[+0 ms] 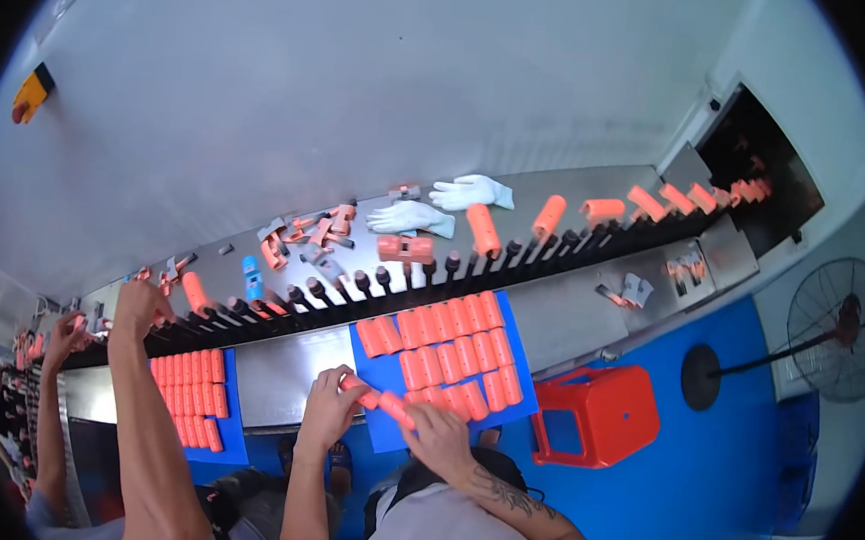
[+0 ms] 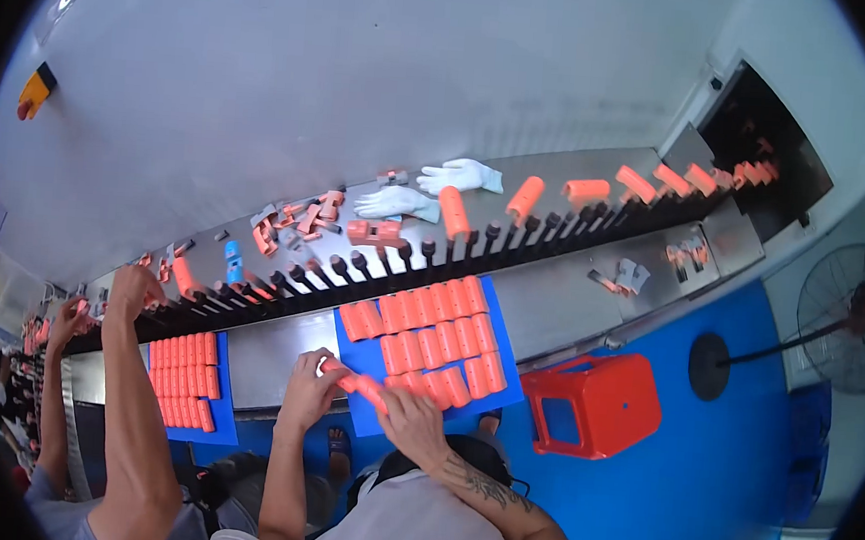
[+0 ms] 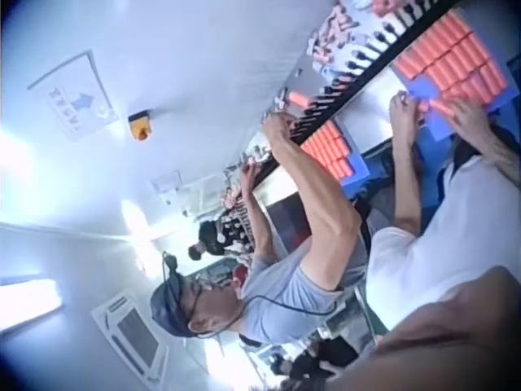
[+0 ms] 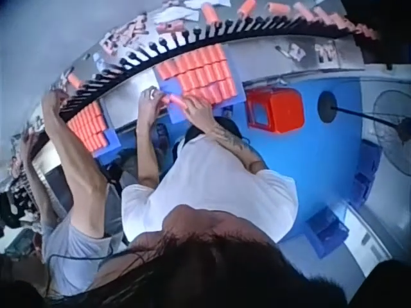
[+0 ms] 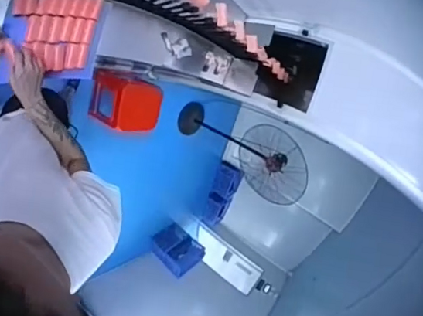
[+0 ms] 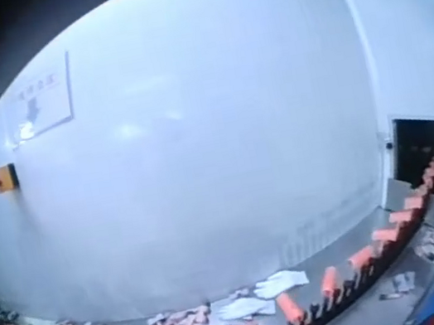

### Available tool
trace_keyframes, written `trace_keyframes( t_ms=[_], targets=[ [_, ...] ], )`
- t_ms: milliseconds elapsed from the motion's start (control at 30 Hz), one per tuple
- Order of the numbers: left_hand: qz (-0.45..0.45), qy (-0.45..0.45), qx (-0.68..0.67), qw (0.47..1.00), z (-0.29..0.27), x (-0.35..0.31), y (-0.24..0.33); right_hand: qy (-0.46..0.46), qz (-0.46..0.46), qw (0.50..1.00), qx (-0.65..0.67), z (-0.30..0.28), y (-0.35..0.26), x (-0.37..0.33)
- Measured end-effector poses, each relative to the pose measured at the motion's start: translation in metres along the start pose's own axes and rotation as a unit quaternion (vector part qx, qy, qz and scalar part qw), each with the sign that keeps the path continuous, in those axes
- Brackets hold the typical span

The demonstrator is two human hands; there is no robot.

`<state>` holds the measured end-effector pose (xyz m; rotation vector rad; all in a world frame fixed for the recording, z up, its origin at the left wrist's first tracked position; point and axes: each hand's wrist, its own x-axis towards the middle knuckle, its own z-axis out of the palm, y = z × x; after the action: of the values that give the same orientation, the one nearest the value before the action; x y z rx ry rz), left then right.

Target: Collect orange plastic parts from a conveyor belt and arrange them onto a blue tray.

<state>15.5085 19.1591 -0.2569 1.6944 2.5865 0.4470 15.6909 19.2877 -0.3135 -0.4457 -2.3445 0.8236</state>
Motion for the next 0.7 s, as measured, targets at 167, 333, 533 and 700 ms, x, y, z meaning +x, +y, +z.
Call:
trace_keyframes(
  t_ms=[167, 333, 533, 700],
  targets=[
    [0.011, -0.026, -0.048, 0.998, 0.016, 0.006, -0.016, 0.038, 0.003, 0.995, -0.097, 0.048, -0.001, 0.038],
    [-0.135, 0.100, -0.160, 0.973, 0.059, 0.002, -0.026, 0.017, 0.020, 0.992, -0.125, 0.064, -0.001, 0.037],
    [-0.194, 0.175, -0.351, 0.899, 0.093, -0.002, -0.015, 0.019, -0.044, 0.990, -0.131, 0.060, 0.012, 0.042],
    [-0.226, 0.156, -0.370, 0.888, 0.076, 0.011, 0.010, 0.017, -0.033, 0.995, -0.097, 0.021, 0.021, 0.045]
  ],
)
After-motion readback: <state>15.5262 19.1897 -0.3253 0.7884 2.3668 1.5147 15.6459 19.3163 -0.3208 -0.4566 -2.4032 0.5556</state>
